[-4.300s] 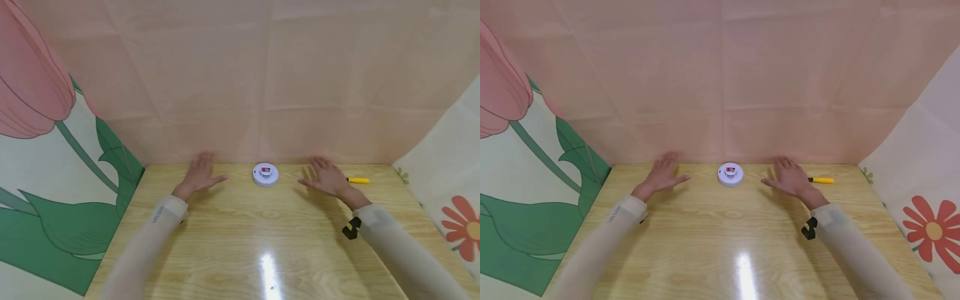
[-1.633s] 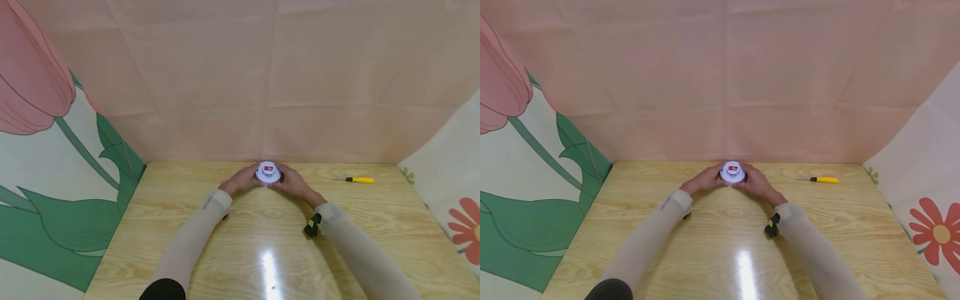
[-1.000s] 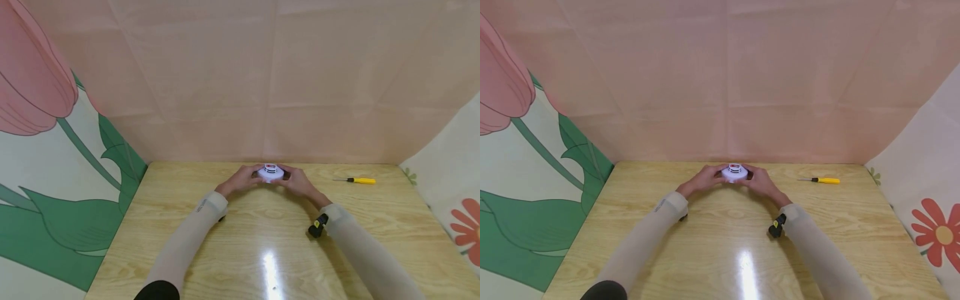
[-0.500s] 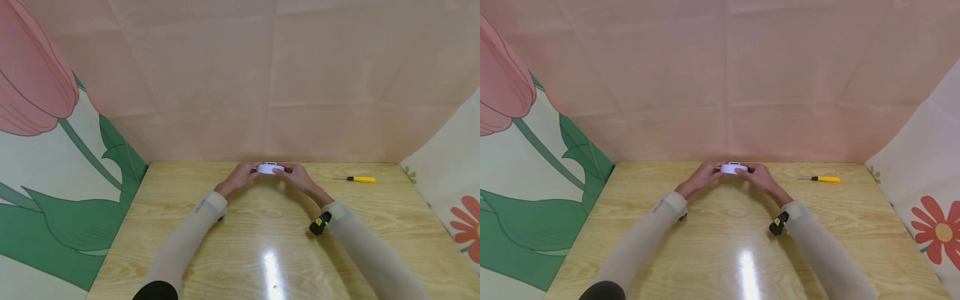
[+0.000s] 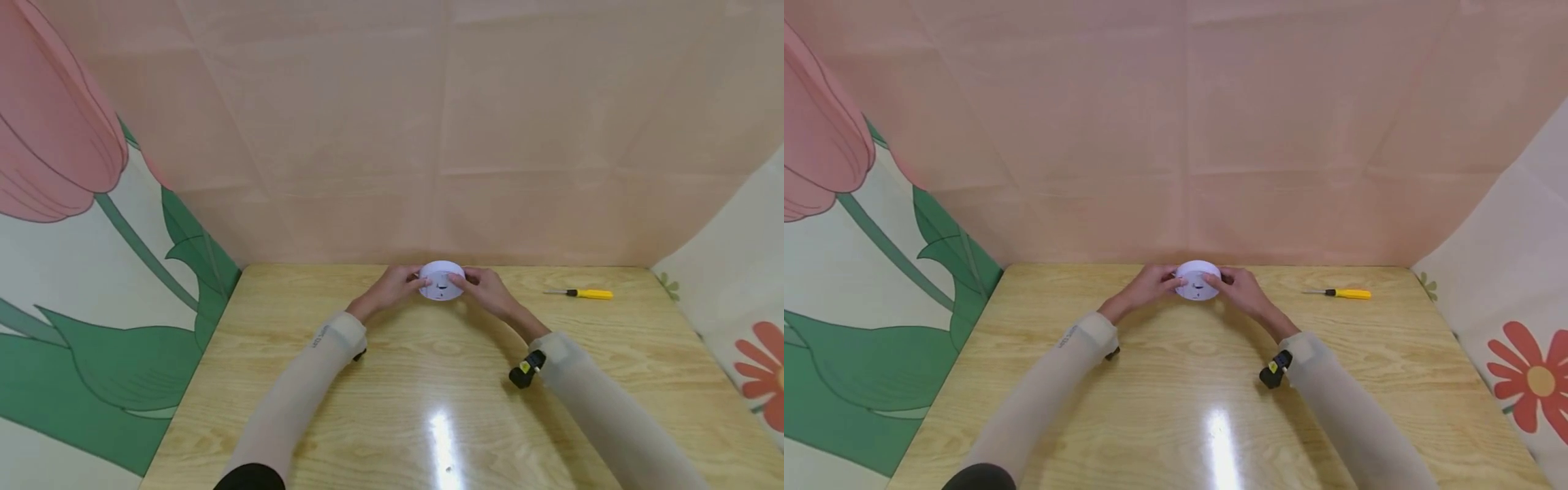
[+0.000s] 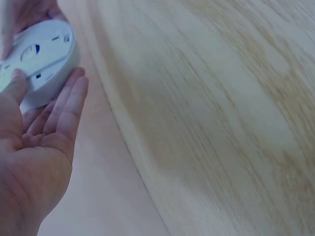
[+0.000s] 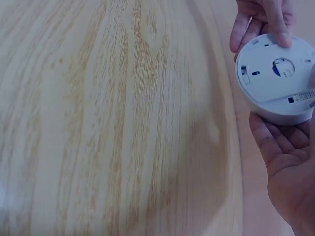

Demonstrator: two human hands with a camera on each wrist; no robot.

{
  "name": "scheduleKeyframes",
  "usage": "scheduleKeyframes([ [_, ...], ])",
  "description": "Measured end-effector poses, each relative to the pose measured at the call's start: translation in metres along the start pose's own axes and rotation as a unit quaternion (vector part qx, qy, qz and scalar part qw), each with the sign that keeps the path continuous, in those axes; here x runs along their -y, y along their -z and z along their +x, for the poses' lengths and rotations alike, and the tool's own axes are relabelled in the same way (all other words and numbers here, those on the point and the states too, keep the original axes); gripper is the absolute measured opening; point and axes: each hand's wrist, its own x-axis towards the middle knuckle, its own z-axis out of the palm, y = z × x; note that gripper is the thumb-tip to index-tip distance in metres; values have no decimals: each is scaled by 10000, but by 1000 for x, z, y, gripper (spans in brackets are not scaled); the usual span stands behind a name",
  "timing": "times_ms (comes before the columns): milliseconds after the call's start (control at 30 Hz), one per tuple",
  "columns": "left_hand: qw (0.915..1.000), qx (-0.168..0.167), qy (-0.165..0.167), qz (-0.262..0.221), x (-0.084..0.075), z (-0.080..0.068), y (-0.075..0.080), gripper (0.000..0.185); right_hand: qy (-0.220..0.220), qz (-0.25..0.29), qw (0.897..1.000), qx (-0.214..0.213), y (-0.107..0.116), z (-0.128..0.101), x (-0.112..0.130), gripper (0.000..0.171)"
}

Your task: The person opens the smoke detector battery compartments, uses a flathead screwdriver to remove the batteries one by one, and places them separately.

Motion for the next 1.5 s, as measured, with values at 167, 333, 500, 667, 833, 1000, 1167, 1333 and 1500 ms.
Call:
scheduleKeyframes([
  [167, 9946, 20, 536, -894, -6, -4, 3, 26, -96, 619, 9980, 106, -3, -2, 5, 41],
  [333, 9755, 93, 1190, -1848, -13, -7, 7, 31, -736, 1404, 9871, 226, -4, -3, 8, 50],
  [500, 9599, 280, 1792, -2136, -15, -10, 9, 30, -1283, 1898, 9720, 518, -4, -4, 11, 56],
  [667, 9469, 558, 2236, -2244, -15, -13, 8, 29, -1610, 2050, 9592, 1098, -4, -8, 9, 56],
  [833, 9346, 703, 2477, -2453, -15, -17, 4, 31, -1774, 2179, 9504, 1336, -8, -11, 3, 53],
  [1000, 9288, 627, 2529, -2634, -13, -21, -2, 37, -1926, 2486, 9394, 1367, -13, -13, 1, 48],
  [1167, 9292, 571, 2534, -2629, -10, -25, -4, 41, -2006, 2610, 9327, 1472, -14, -16, 2, 42],
  [1333, 9262, 493, 2601, -2684, -9, -25, -5, 39, -2033, 2661, 9309, 1458, -15, -20, 4, 38],
  [1500, 9245, 479, 2615, -2732, -7, -27, -6, 39, -1970, 2725, 9298, 1495, -18, -23, 4, 43],
])
